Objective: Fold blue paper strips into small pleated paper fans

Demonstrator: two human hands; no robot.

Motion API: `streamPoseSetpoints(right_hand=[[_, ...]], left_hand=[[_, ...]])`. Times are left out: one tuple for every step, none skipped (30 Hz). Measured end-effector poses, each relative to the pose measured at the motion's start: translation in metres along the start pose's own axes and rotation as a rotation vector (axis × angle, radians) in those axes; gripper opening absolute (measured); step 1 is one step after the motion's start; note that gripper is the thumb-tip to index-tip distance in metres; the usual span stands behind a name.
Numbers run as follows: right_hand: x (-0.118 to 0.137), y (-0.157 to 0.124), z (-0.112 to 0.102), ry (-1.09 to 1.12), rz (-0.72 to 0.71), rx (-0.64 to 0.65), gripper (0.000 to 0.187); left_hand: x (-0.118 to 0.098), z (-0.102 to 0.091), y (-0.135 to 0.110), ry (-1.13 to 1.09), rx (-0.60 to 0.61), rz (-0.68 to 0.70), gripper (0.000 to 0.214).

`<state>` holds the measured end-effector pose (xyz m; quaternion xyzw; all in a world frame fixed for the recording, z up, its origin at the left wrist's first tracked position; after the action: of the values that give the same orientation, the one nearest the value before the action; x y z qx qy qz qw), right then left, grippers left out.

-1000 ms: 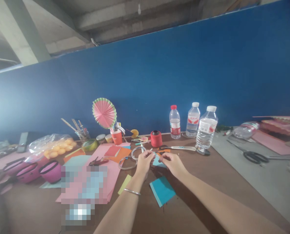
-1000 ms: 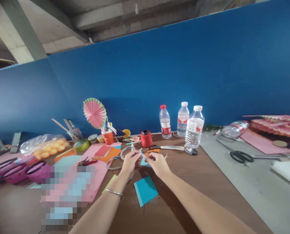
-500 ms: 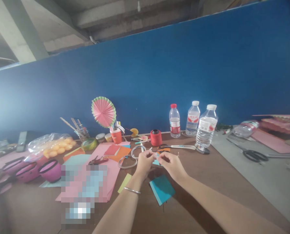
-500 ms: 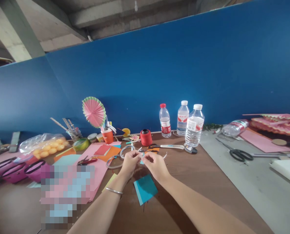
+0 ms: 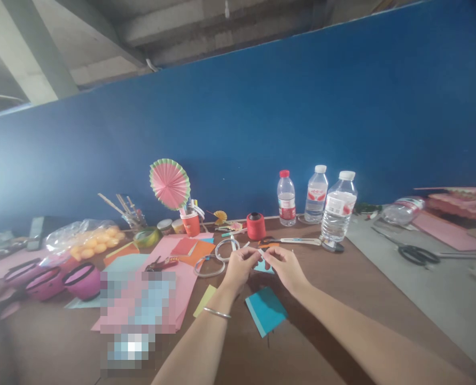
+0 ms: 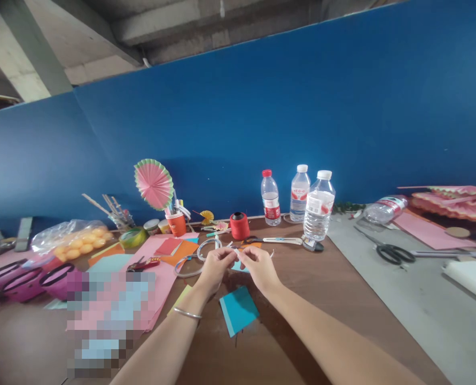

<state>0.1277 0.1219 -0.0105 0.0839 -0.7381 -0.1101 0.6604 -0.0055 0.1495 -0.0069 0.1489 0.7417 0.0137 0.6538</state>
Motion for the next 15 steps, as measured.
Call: streamPoseSetpoints(right_hand=[[-0.0005, 0.0002, 0.0000, 0.003, 0.000, -0.001, 0.028], [-0.0010, 0.0004, 0.0001, 0.005, 0.001, -0.002, 0.028], [-0.0015, 0.0008, 0.0002, 0.006, 0.002, -0.001, 0.029], [-0.0020, 0.0012, 0.0003, 0.004, 0.001, 0.001, 0.029], [-0.0025, 0.0015, 0.0004, 0.002, 0.000, 0.001, 0.029], [-0.0029, 0.0019, 0.0004, 0.000, -0.002, 0.000, 0.029], [-0.0034, 0.0023, 0.0004, -0.001, -0.003, 0.000, 0.028], [-0.0039, 0.0027, 0.0005, 0.001, -0.003, 0.001, 0.028], [-0.0045, 0.0029, 0.0005, 0.003, -0.001, 0.002, 0.027], [-0.0052, 0.0031, 0.0005, 0.005, 0.001, 0.000, 0.027], [-0.0058, 0.0033, 0.0005, 0.005, 0.002, -0.001, 0.026], [-0.0063, 0.0033, 0.0005, 0.003, 0.000, -0.002, 0.026], [-0.0068, 0.0032, 0.0004, 0.000, -0.005, -0.005, 0.025], [-0.0071, 0.0031, 0.0003, -0.004, -0.009, -0.007, 0.025], [-0.0074, 0.0030, 0.0003, -0.008, -0.012, -0.008, 0.025]], left_hand=[[0.0005, 0.0001, 0.0002, -0.003, -0.002, -0.004, 0.022], [0.0009, 0.0002, 0.0004, -0.008, -0.003, -0.006, 0.022], [0.0012, 0.0002, 0.0005, -0.014, -0.004, -0.007, 0.022], [0.0014, 0.0002, 0.0007, -0.020, -0.004, -0.006, 0.022], [0.0015, 0.0000, 0.0009, -0.027, -0.004, -0.005, 0.022], [0.0016, -0.0001, 0.0011, -0.034, -0.002, -0.003, 0.022], [0.0019, -0.0003, 0.0014, -0.040, 0.000, -0.003, 0.021], [0.0023, -0.0005, 0.0016, -0.047, 0.003, -0.002, 0.021], [0.0029, -0.0008, 0.0019, -0.053, 0.005, -0.001, 0.020], [0.0037, -0.0010, 0.0021, -0.059, 0.006, -0.001, 0.020], [0.0045, -0.0012, 0.0024, -0.064, 0.007, -0.002, 0.020], [0.0052, -0.0014, 0.0026, -0.069, 0.008, -0.002, 0.020], [0.0059, -0.0015, 0.0028, -0.074, 0.008, -0.003, 0.020], [0.0064, -0.0015, 0.0030, -0.079, 0.009, -0.004, 0.020], [0.0066, -0.0015, 0.0030, -0.085, 0.011, -0.004, 0.020]])
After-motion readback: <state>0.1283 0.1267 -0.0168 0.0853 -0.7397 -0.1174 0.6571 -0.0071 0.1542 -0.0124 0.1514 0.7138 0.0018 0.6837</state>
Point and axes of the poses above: each hand's wrist, its own y-axis towards the middle knuckle, its own z-axis out of the palm, x = y × z, the point moved 2 cm from there along y, towards the middle knuckle
